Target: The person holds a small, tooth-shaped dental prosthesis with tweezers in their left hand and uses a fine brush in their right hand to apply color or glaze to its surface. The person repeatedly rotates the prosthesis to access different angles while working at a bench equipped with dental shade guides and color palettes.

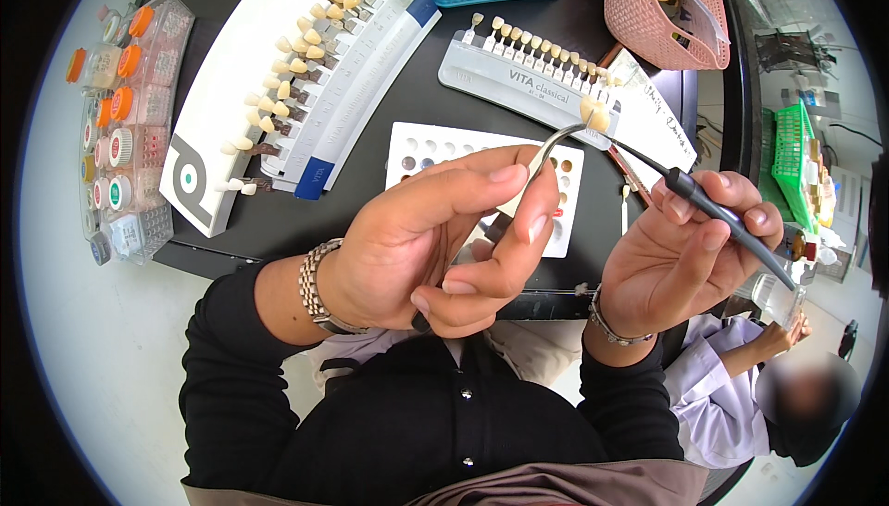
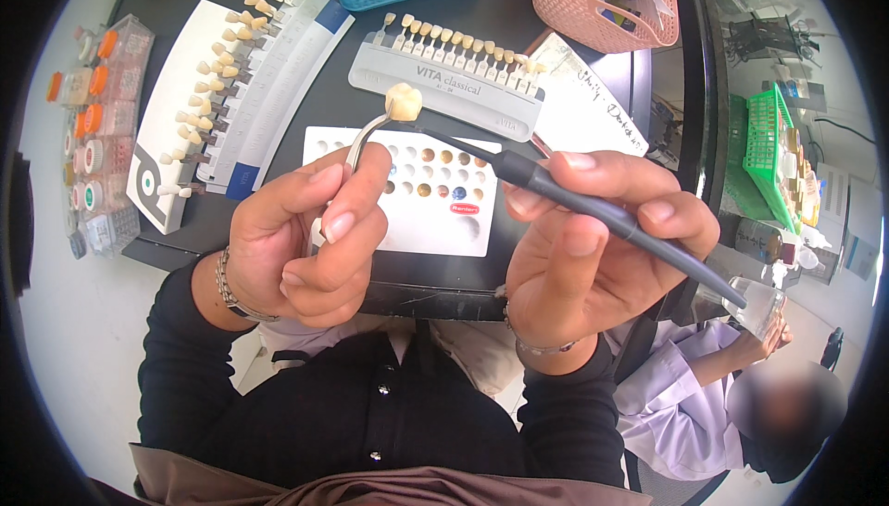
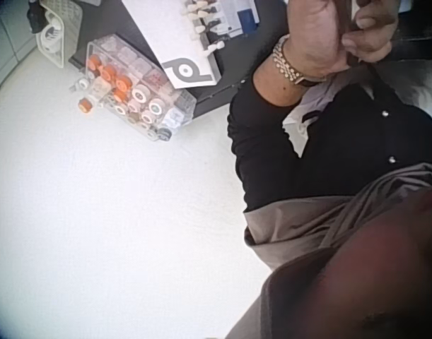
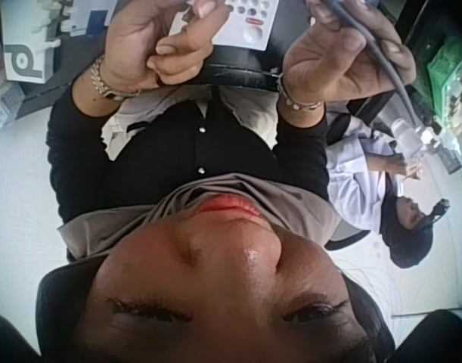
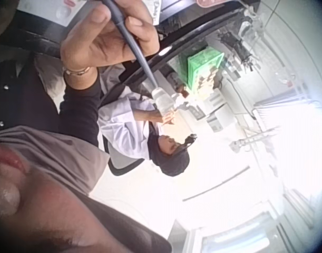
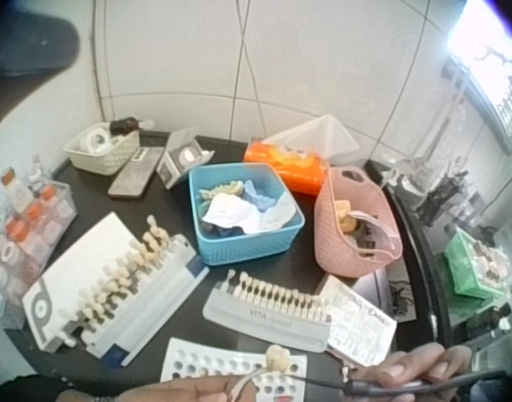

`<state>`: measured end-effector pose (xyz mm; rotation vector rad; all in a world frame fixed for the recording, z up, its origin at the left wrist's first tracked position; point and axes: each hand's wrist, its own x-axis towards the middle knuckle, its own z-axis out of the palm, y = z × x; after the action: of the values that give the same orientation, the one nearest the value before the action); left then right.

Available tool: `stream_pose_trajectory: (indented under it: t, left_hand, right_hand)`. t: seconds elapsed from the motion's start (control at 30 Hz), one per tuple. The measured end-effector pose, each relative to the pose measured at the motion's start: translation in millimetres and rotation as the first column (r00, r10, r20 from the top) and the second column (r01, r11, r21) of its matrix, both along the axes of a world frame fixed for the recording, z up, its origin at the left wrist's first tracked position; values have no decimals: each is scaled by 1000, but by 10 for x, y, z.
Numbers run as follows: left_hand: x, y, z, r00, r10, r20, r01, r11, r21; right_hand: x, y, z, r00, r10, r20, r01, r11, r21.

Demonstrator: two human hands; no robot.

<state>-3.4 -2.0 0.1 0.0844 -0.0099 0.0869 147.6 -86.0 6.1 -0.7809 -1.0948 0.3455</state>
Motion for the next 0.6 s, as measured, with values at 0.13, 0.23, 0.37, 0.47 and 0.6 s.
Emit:
stream_pose_trajectory:
  t: [0.13, 0.23, 0.37, 0.47, 0.6]
  left_hand:
    - [-14, -3, -11, 1000, 3, -14, -3, 1000, 6]
    - [-11, -5, -18, 1000, -1, 3, 1, 1000, -3]
    - [-12, 0, -23, 1000, -8, 7, 8, 1000, -2]
    - [-13, -1, -23, 1000, -6, 10, 6, 1000, 0]
    - [-8, -5, -14, 1000, -2, 7, 2, 1000, 4]
  right_hand:
    - [-24, 20, -13, 1000, -2, -11, 2, 1000, 1]
    - [-14, 1, -9, 1000, 4, -4, -4, 1000, -12]
    - [-11, 9, -16, 998, -57, -16, 57, 998, -26]
    - [-33, -10, -19, 985, -162, -59, 159, 985, -60]
    - [-28, -3, -23, 988, -138, -73, 135, 990, -41]
